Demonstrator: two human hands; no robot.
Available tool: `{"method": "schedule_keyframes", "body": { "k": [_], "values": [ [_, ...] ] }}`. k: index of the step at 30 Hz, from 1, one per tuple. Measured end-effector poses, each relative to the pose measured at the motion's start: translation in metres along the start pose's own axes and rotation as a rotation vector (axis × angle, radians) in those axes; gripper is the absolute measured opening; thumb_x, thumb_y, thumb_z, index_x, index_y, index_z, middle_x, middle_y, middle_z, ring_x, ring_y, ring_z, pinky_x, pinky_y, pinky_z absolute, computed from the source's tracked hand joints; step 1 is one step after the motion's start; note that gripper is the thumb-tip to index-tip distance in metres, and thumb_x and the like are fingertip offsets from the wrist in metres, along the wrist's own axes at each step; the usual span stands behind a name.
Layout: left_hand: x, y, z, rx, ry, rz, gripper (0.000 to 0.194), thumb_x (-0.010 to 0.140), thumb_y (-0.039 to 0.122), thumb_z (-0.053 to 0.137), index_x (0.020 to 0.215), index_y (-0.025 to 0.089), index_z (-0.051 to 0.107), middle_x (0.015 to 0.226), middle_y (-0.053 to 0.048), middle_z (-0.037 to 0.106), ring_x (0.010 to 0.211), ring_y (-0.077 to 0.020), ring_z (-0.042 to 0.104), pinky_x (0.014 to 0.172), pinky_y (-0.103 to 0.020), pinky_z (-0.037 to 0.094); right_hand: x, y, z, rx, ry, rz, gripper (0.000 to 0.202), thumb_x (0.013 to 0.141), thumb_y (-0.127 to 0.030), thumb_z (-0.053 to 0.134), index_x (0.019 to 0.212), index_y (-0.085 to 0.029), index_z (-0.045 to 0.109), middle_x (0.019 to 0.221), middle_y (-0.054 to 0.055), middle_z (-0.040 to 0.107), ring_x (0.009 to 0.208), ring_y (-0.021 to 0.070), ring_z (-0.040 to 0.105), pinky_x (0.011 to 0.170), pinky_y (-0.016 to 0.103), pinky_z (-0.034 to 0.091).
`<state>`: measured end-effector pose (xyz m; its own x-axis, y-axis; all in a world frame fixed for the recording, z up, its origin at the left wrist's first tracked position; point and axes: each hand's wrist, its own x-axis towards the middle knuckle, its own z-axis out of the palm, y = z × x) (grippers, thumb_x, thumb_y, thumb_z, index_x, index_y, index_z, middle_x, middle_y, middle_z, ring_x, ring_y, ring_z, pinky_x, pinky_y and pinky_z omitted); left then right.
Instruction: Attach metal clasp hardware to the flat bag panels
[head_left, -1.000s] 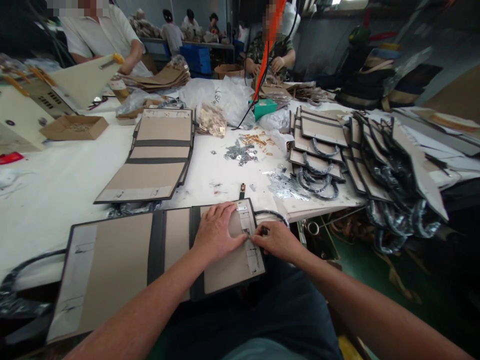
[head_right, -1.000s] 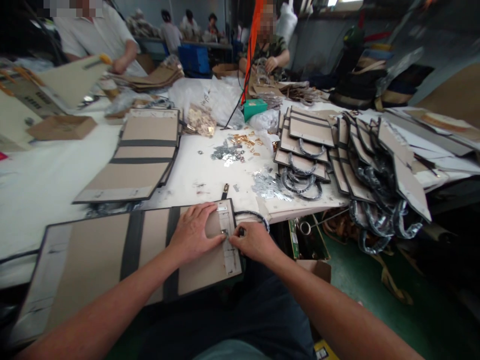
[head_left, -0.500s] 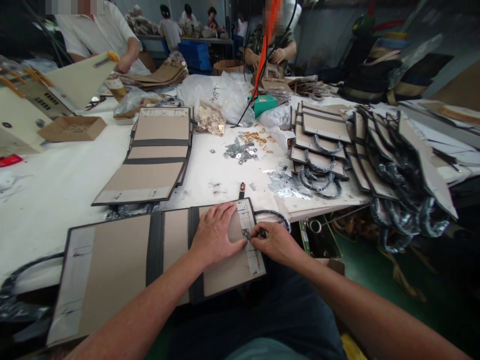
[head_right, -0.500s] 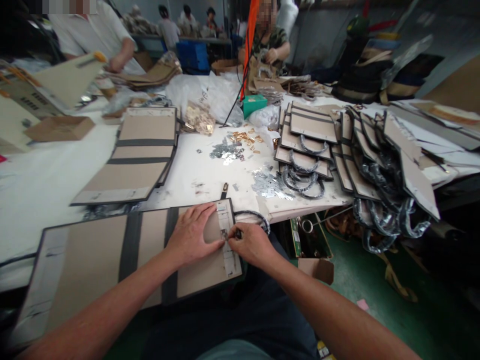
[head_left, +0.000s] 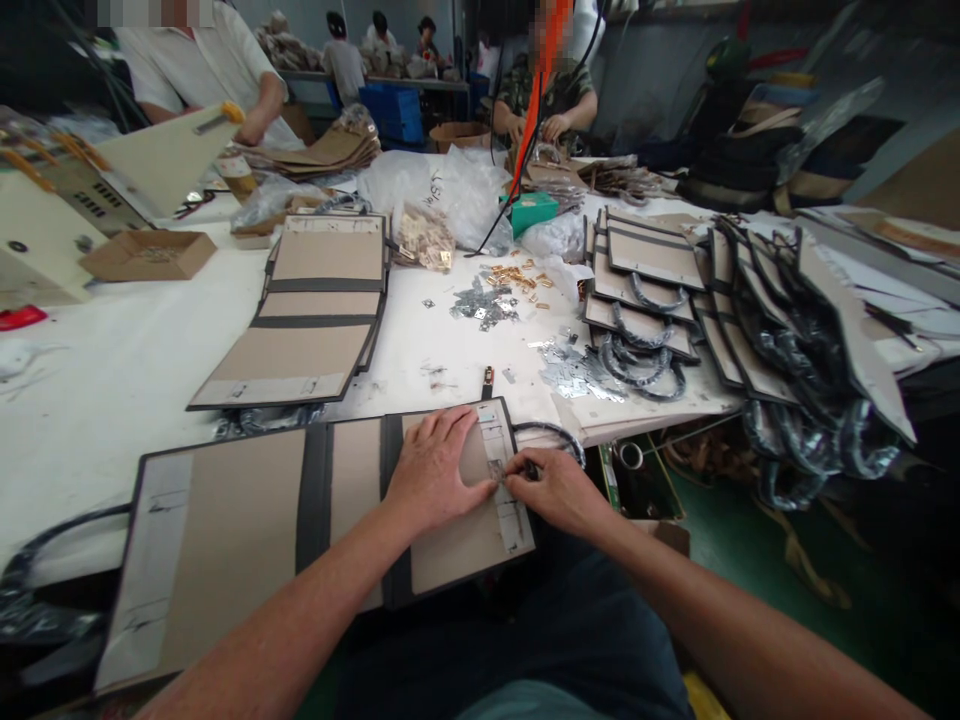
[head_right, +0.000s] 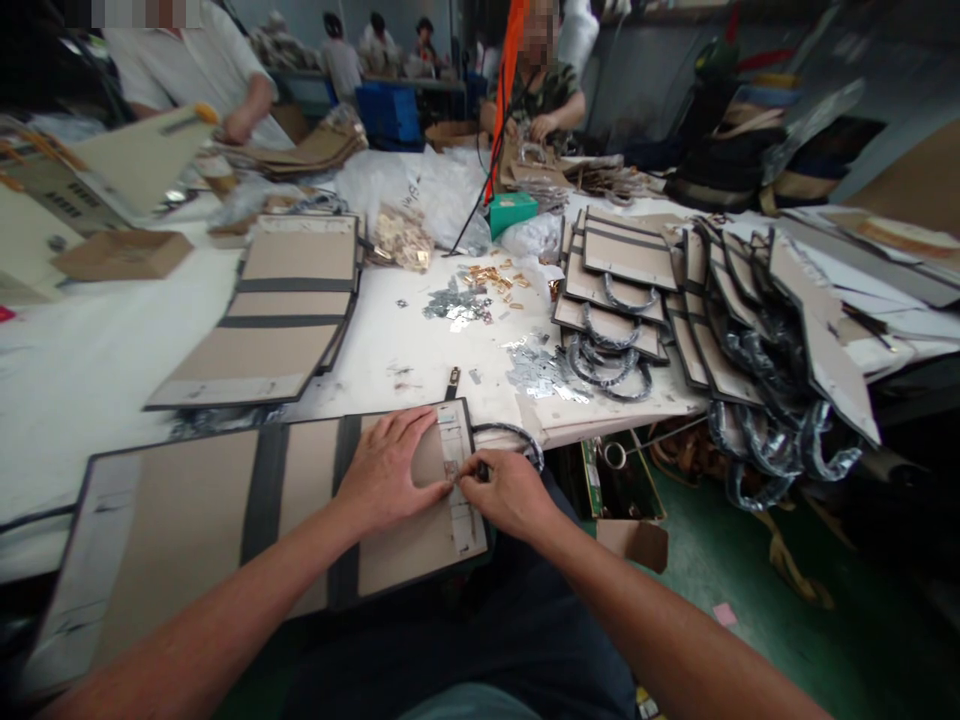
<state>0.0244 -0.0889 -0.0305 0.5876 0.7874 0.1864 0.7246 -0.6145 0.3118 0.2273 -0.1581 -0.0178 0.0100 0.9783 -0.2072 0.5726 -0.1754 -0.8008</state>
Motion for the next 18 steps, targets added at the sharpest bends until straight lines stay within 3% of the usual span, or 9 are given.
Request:
{"method": "schedule_keyframes", "body": {
  "k": [7,11,14,18],
  "values": [
    [-0.002,-0.002,-0.001,-0.030,-0.006,-0.010,0.090,0.074,0.051,0.079,0.152,0.024,0.043,0.157,-0.008,0.050,0.142,-0.0351,0.042,0.118,-0.053,0.034,0.003,-0.004,0.002,0.016,0.047,0.014,0.012,0.083,-0.026,0.066,0.074,-0.020,0.072,0.072,-0.001,0.069,0.072,0.0169,0.062,0.068,0.027,0.042],
    [-0.004,-0.003,-0.003,-0.060,-0.017,-0.021,0.091,0.074,0.055,0.078,0.152,0.023,0.043,0.156,-0.009,0.050,0.142,-0.0349,0.042,0.119,-0.052,0.033,0.002,-0.015,-0.012,0.090,0.108,0.008,0.019,0.084,-0.031,0.070,0.069,-0.021,0.064,0.063,-0.003,0.062,0.062,0.0152,0.056,0.061,0.027,0.041],
    [-0.005,-0.004,-0.004,-0.075,-0.027,-0.029,0.091,0.073,0.055,0.079,0.151,0.024,0.044,0.156,-0.008,0.050,0.142,-0.0348,0.043,0.120,-0.053,0.032,0.009,-0.032,-0.030,0.320,0.181,-0.030,0.036,0.091,-0.044,0.069,0.066,-0.022,0.057,0.051,-0.005,0.054,0.050,0.0136,0.048,0.053,0.027,0.038],
    [-0.005,-0.005,-0.007,-0.089,-0.058,-0.047,0.092,0.073,0.054,0.080,0.152,0.025,0.043,0.158,-0.008,0.049,0.144,-0.0355,0.042,0.121,-0.054,0.031,0.043,-0.056,-0.038,0.818,0.381,-0.257,0.045,0.094,-0.049,0.068,0.064,-0.023,0.046,0.052,-0.006,0.050,0.043,0.0107,0.043,0.046,0.025,0.036]
  ]
}}
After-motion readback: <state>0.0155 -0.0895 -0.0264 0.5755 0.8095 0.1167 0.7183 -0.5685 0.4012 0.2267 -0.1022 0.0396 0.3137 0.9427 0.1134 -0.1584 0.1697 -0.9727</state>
